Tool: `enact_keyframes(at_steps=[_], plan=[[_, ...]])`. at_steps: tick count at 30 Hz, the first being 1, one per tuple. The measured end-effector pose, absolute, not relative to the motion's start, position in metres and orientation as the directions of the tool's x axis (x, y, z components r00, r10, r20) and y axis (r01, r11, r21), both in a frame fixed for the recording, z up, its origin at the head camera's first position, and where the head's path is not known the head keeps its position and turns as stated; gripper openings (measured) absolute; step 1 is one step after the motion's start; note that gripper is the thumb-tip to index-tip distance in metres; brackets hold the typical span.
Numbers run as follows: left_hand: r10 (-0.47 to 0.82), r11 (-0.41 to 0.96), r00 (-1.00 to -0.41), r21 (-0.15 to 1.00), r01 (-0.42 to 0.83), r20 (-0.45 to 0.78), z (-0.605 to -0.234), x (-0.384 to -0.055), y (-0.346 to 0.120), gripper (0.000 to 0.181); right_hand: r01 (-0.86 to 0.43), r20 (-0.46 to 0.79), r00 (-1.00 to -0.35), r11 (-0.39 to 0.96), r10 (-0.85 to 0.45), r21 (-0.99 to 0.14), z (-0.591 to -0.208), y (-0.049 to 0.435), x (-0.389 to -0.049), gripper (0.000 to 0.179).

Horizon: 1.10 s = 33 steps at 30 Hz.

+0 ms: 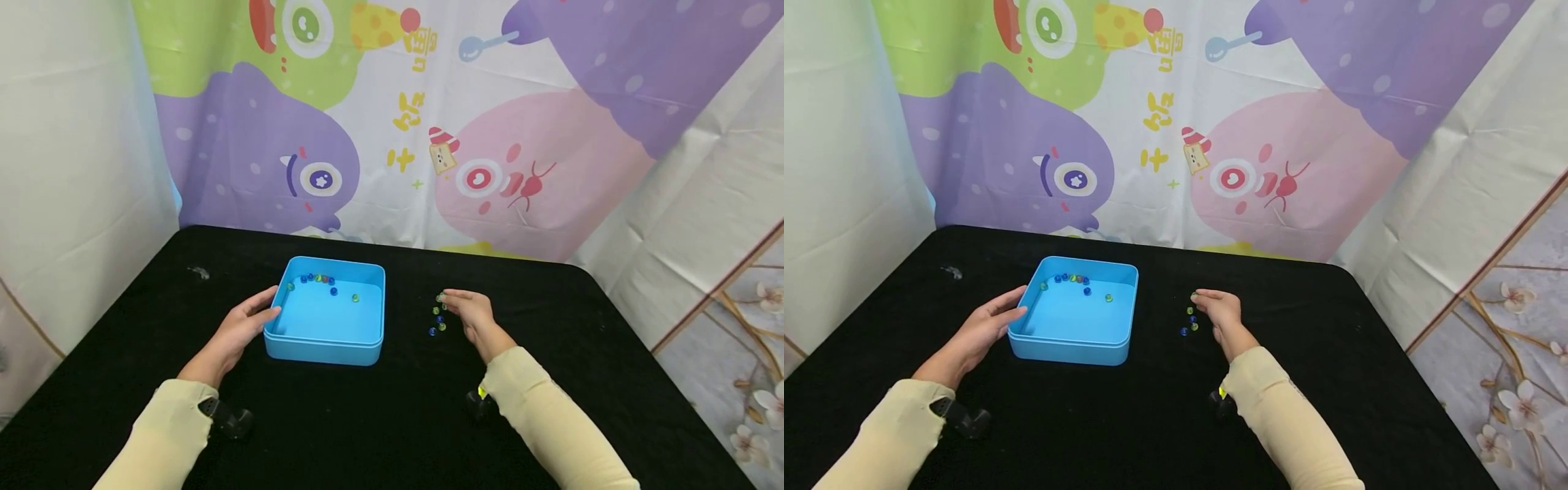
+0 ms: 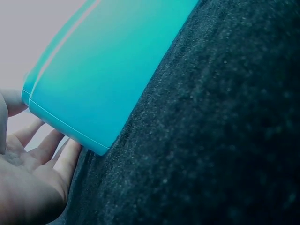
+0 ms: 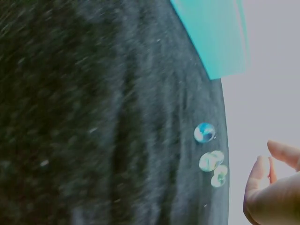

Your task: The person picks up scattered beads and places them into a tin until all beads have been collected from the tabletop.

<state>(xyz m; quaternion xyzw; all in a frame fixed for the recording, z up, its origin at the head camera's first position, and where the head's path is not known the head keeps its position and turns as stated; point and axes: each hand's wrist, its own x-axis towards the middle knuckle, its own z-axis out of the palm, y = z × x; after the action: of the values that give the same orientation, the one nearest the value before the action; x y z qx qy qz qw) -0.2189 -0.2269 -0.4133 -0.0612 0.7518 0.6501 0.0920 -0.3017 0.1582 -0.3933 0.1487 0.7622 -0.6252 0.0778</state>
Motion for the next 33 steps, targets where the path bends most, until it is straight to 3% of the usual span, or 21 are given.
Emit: enact_keyframes(at_steps=[33], plan=[[0.026,0.166,-0.969,0.957,-0.238,-0.245,-0.409,-0.218,-0.223,0.062,0.174,-0.173,-0.985,0.057,0.022,-0.983,-0.341,0.082,-0.305,0.025]])
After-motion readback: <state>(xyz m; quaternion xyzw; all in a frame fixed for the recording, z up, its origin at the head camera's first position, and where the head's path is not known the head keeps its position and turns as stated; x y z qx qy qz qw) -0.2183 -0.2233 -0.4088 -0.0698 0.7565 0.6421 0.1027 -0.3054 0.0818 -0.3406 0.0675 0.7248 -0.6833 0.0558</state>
